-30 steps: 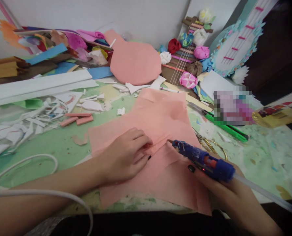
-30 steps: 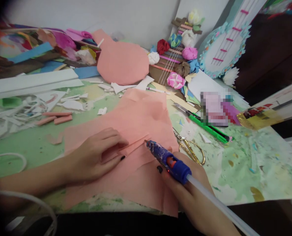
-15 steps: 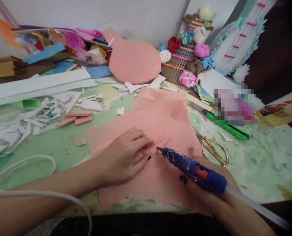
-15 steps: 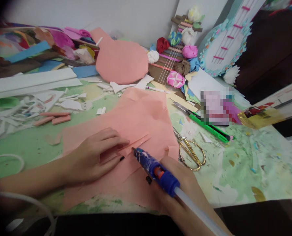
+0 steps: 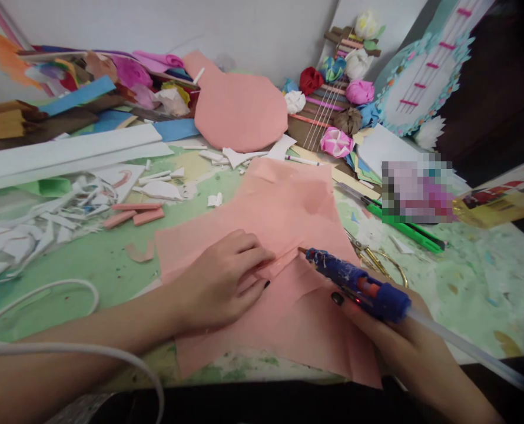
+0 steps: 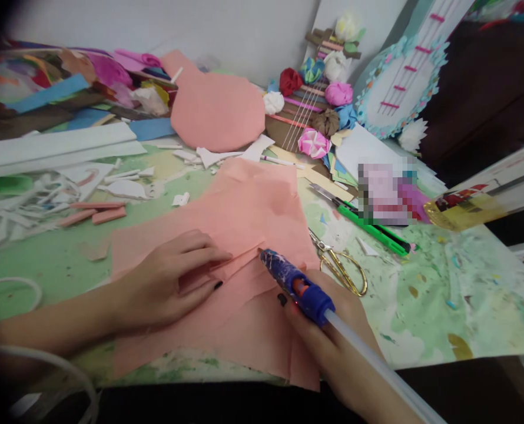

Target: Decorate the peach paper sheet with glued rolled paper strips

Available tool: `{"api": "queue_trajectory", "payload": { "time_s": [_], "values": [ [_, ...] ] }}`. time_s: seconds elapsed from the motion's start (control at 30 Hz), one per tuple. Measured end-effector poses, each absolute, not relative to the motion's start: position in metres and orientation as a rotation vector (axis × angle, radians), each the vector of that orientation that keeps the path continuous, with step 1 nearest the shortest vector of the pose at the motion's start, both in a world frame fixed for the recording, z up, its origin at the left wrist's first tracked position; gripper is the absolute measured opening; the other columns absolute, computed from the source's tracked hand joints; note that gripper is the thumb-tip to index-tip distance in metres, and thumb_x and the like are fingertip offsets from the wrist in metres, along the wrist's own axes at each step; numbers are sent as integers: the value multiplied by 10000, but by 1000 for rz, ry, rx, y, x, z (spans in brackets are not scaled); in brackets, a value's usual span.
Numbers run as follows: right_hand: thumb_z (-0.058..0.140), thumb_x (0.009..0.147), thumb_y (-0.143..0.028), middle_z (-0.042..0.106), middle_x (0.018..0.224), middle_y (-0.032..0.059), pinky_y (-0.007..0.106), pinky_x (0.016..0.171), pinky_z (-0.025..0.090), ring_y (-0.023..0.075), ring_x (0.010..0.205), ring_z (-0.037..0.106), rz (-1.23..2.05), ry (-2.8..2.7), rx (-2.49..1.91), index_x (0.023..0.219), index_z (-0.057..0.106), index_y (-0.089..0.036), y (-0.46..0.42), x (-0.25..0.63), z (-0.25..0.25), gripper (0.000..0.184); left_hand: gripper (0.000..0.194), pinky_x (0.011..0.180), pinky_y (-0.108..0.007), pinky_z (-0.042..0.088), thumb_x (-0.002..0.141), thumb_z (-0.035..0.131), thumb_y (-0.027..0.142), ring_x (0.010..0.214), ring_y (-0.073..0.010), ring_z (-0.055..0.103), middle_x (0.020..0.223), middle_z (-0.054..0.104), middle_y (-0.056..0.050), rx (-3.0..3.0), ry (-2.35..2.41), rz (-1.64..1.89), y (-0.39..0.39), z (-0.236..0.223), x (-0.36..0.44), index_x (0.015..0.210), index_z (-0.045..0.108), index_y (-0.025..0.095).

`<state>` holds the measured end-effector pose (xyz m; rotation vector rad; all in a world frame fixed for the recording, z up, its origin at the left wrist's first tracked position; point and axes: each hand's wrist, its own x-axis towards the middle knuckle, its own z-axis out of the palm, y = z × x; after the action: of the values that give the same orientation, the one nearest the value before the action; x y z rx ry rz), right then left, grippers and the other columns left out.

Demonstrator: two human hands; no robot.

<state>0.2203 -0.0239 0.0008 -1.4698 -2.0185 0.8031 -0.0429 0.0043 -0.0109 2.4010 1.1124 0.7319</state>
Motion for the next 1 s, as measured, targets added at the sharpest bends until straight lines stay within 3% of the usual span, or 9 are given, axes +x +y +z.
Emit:
{"api": "queue_trajectory", "payload": {
  "time_s": [0.13,0.3,0.43,0.77,1.0],
  "values": [
    [530,890,-316,668,968,44,335,702,486,239,897,623,880,-2019,-1507,999,595,-223,-22,217,2,158,271,790,-354,442,808,519,110,901,-206,512,955,585,-90,2411,1110,721,5,-11,-43,1067,594,139],
    [518,878,-309,648,850,34,300,584,435,207,759,607,836,-2085,-1476,883,575,-226,-23,208,8,101,250,782,-351,442,826,512,129,887,-202,513,943,584,-85,2400,1111,719,6,-10,-42,1061,596,152],
    [475,884,-302,566,679,3,284,529,383,165,610,534,905,-2172,-1425,721,479,-220,-24,200,15,183,230,777,-348,439,839,507,142,883,-199,512,940,583,-83,2398,1104,720,7,-10,-41,1050,599,154],
    [430,892,-310,502,657,-13,279,530,351,137,575,459,1040,-2218,-1442,719,434,-209,-29,193,17,201,245,763,-344,435,823,507,119,879,-203,505,923,574,-81,2399,1107,714,6,-12,-44,1050,596,148],
    [471,861,-299,569,664,7,280,496,379,164,586,530,944,-2201,-1421,736,511,-217,-31,200,20,156,249,793,-346,440,825,511,127,908,-204,509,953,580,-81,2401,1101,716,5,-11,-44,1059,589,158]
  ]
}}
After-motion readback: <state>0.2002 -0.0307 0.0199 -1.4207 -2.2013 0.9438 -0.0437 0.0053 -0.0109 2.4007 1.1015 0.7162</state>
